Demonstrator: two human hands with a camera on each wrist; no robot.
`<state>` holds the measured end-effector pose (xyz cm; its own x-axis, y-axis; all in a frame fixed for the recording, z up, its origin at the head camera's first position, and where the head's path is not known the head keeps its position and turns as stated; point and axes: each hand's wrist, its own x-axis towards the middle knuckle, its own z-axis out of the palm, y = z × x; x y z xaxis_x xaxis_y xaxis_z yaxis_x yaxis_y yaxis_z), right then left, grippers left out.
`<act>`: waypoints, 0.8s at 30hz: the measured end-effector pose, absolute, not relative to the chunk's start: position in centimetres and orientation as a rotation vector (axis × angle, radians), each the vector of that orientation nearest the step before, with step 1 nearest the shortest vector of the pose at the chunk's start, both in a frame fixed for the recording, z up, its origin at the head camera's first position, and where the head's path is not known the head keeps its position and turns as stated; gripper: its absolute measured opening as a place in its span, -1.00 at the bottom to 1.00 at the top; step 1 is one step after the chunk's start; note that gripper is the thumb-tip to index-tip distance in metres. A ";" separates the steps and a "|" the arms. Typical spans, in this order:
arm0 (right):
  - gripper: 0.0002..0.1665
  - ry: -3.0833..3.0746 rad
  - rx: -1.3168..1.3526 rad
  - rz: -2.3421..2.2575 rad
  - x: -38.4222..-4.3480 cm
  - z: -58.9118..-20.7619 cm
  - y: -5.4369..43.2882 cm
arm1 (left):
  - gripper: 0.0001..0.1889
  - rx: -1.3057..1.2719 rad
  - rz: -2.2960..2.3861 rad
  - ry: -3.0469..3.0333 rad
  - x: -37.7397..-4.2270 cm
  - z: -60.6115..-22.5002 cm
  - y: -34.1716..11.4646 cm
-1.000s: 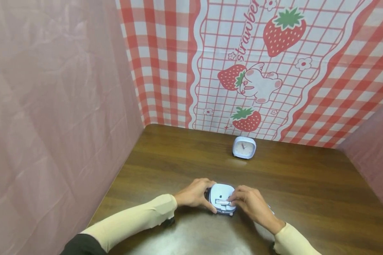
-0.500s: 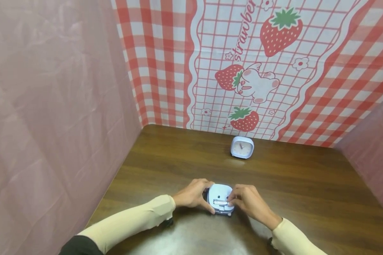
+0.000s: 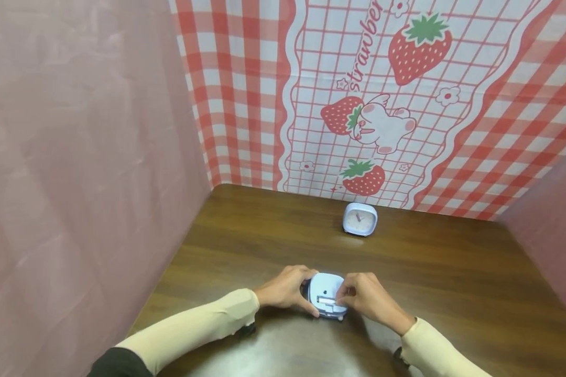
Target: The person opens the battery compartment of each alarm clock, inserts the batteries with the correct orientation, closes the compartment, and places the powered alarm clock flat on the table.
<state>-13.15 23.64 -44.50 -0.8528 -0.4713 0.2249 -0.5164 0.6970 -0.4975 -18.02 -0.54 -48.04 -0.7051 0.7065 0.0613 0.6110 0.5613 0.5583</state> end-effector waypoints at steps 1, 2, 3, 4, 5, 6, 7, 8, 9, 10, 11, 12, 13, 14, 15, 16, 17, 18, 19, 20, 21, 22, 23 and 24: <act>-0.76 -2.819 0.816 0.874 -13.1 -44.5 23.7 | 0.06 1.117 0.835 2.623 -18.0 -48.0 -0.5; -0.76 -2.818 0.812 0.881 -13.1 -44.5 23.7 | 0.06 1.114 0.834 2.622 -18.0 -48.0 -0.5; -0.77 -2.816 0.810 0.886 -13.0 -44.5 23.7 | 0.07 1.111 0.832 2.624 -18.0 -48.0 -0.5; -0.77 -2.815 0.809 0.886 -13.0 -44.5 23.7 | 0.06 1.108 0.830 2.627 -18.1 -48.0 -0.6; -0.78 -2.815 0.806 0.884 -13.0 -44.5 23.7 | 0.06 1.111 0.828 2.630 -18.1 -48.0 -0.6; -0.78 -2.814 0.799 0.883 -13.0 -44.4 23.6 | 0.06 1.112 0.826 2.633 -18.1 -48.0 -0.6; -0.78 -2.813 0.789 0.878 -13.0 -44.4 23.6 | 0.06 1.115 0.825 2.634 -18.2 -47.9 -0.6; -0.77 -2.814 0.776 0.872 -12.9 -44.4 23.6 | 0.06 1.116 0.825 2.634 -18.3 -47.9 -0.6; -0.77 -2.815 0.761 0.869 -12.9 -44.4 23.6 | 0.06 1.118 0.824 2.633 -18.3 -47.9 -0.6; -0.77 -2.820 0.746 0.868 -12.8 -44.4 23.6 | 0.06 1.121 0.824 2.631 -18.4 -47.9 -0.6; -0.78 -2.827 0.731 0.875 -12.7 -44.4 23.6 | 0.06 1.122 0.823 2.629 -18.4 -47.9 -0.6; -0.78 -2.834 0.715 0.881 -12.7 -44.4 23.6 | 0.06 1.118 0.824 2.626 -18.4 -47.9 -0.5; -0.79 -2.844 0.699 0.890 -12.6 -44.4 23.7 | 0.06 1.119 0.827 2.623 -18.4 -47.9 -0.5; -0.80 -2.854 0.680 0.902 -12.5 -44.4 23.7 | 0.06 1.117 0.832 2.621 -18.4 -47.9 -0.5; -0.81 -2.862 0.662 0.910 -12.4 -44.4 23.7 | 0.06 1.118 0.837 2.620 -18.4 -47.9 -0.5; -0.81 -2.870 0.646 0.915 -12.4 -44.4 23.7 | 0.06 1.117 0.843 2.619 -18.5 -47.9 -0.5; -0.82 -2.875 0.633 0.923 -12.3 -44.4 23.8 | 0.05 1.118 0.850 2.618 -18.5 -48.0 -0.5; -0.82 -2.881 0.619 0.928 -12.3 -44.5 23.9 | 0.04 1.115 0.854 2.618 -18.4 -48.0 -0.5; -0.82 -2.887 0.605 0.934 -12.2 -44.6 23.9 | 0.03 1.113 0.856 2.618 -18.4 -48.0 -0.5; -0.82 -2.893 0.594 0.938 -12.2 -44.7 24.0 | 0.03 1.111 0.856 2.618 -18.3 -48.0 -0.5; -0.82 -2.898 0.582 0.943 -12.2 -44.8 24.1 | 0.02 1.111 0.857 2.617 -18.3 -48.1 -0.5; -0.81 -2.903 0.571 0.951 -12.1 -44.9 24.2 | 0.02 1.109 0.856 2.615 -18.2 -48.1 -0.5; -0.81 -2.906 0.559 0.964 -12.1 -45.0 24.3 | 0.02 1.108 0.859 2.613 -18.2 -48.1 -0.5; -0.80 -2.910 0.544 0.976 -12.0 -45.1 24.4 | 0.02 1.104 0.857 2.615 -18.1 -48.0 -0.5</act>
<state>-12.04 24.43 -45.10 -0.9389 -0.3179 0.1319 -0.3332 0.7432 -0.5803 -18.08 -0.52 -48.01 -0.7092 0.7025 0.0592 0.6012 0.5588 0.5713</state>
